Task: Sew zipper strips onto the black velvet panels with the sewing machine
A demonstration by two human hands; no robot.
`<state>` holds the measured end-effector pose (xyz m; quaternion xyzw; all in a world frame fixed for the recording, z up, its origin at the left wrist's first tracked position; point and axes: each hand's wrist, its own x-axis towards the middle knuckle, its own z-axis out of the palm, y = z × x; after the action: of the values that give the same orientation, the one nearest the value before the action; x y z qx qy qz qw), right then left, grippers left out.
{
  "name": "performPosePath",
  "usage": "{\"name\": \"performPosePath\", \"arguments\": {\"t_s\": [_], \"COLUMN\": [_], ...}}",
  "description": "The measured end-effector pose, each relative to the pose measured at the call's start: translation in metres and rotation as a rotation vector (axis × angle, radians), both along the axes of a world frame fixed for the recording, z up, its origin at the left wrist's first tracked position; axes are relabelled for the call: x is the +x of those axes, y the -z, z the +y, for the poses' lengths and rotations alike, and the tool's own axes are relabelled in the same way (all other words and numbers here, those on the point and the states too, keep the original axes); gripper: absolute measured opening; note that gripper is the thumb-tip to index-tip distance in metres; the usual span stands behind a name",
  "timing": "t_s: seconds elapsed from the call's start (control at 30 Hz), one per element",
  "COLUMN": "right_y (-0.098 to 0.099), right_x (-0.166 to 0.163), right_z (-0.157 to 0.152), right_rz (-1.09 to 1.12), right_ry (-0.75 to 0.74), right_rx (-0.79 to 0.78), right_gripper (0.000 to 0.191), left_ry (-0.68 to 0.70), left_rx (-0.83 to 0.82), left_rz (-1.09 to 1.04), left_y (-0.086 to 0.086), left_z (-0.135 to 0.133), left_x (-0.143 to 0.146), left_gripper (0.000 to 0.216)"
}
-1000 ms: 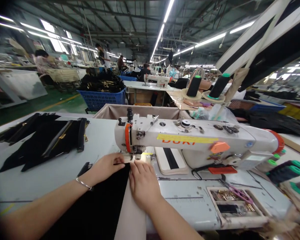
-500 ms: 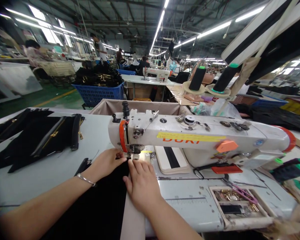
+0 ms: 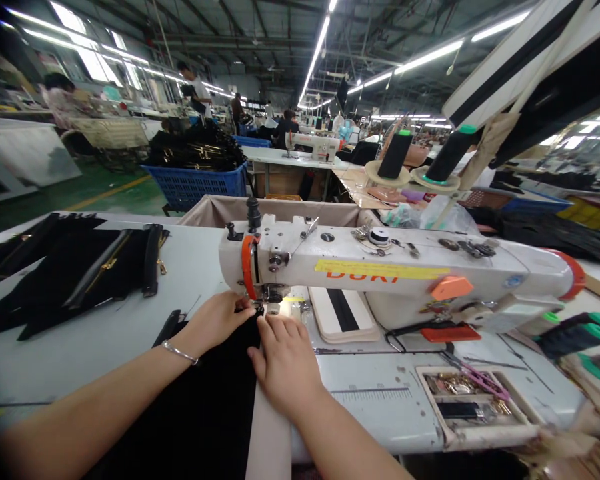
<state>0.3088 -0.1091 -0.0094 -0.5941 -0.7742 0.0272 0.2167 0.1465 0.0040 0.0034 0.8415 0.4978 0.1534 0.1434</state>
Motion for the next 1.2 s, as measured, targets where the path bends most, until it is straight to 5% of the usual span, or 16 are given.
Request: {"name": "performPosePath", "arguments": {"t_s": [0.23,0.47,0.73,0.9,1.0,1.2], "right_y": [0.001,0.002,0.001,0.003,0.008,0.014], "right_x": [0.003,0.002,0.001,-0.003,-0.002,0.002], "right_z": [0.0,-0.001,-0.001,-0.053,-0.093,-0.125], "right_rz": [0.033,0.047,0.056,0.124,0.12,-0.025], "right_ry": [-0.032,-0.022,-0.009,-0.079,-0.184,-0.292], "right_rx": [0.013,0.01,0.0,0.007,0.15,0.302], "right_gripper": [0.041,0.041,0.041,0.037,0.035,0.033], "left_ry": [0.385,0.378,0.406,0.655,0.847,0.818], "left_rx": [0.15,0.151,0.156,0.113,0.25,0.4], "left_rz": [0.016,0.027,0.023,0.131,0.014,-0.076], "left_y": [0.01,0.023,0.015,-0.001,0.0,-0.002], "left_z": [-0.036,-0.032,-0.029,-0.081,-0.126,-0.157], "left_x": [-0.021,-0.031,-0.03,-0.062,-0.079,-0.073], "left_gripper": [0.028,0.034,0.034,0.053,0.054,0.023]}}
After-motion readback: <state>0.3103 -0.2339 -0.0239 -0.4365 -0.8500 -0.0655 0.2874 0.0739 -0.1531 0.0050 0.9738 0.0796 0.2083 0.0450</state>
